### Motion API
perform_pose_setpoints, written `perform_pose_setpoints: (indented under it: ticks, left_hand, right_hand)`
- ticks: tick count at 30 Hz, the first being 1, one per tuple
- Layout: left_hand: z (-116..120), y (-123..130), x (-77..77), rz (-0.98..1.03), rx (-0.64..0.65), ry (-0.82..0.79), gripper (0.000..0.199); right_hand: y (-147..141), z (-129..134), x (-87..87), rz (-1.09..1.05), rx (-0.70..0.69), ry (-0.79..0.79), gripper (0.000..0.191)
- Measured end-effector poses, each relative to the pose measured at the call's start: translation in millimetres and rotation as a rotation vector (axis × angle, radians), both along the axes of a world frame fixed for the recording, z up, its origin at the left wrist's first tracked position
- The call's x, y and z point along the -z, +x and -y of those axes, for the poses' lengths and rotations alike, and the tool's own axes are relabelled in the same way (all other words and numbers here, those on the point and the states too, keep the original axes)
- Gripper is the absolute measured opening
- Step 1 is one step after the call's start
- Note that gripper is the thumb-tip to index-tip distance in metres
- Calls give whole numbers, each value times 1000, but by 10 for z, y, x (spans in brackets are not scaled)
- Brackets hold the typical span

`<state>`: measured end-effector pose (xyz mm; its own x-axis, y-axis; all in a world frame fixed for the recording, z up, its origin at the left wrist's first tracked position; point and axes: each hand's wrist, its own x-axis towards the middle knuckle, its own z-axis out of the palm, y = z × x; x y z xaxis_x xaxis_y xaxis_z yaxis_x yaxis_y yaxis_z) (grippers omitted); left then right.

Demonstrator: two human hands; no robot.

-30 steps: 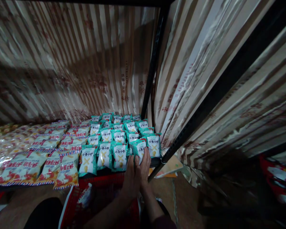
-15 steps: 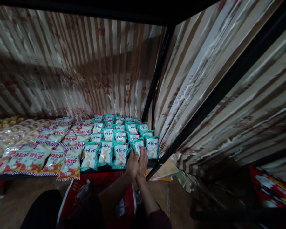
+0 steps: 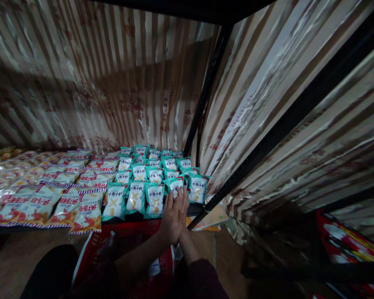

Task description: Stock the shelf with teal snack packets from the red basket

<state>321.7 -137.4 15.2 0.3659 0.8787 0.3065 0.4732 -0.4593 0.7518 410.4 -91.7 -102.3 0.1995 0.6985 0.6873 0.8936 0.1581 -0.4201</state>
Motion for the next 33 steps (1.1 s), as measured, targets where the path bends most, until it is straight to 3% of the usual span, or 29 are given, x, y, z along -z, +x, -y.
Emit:
perform_pose_setpoints:
  ticks: [6,11,16,20,26,30,33]
  left_hand:
    - [-188,29,426,-82,-30,224,51]
    - [-174,164,697,-38,-136,228,52]
    - [-120,275,775,-17,-196,215,63]
    - [-98,332,809,-55,-267,150,66]
    - [-66,309,786,-175,-263,208,70]
    - [-102,319,801,-254,-348,224,69]
    - [-136,338,854,-283,-402,264,70]
  right_hand:
    - [106,177,-29,52,-61,-55,57]
    - [278,301,-258,58,105,-4,57]
    - [477,81,-570,134,200,-44,56]
    - [566,-80,-717,176,179,-117,61]
    - [656,-44,-612,202,92,-143,60]
    - [638,-10,-576,150,47,-47,57]
    - [538,11,-576,93,-65,13,52]
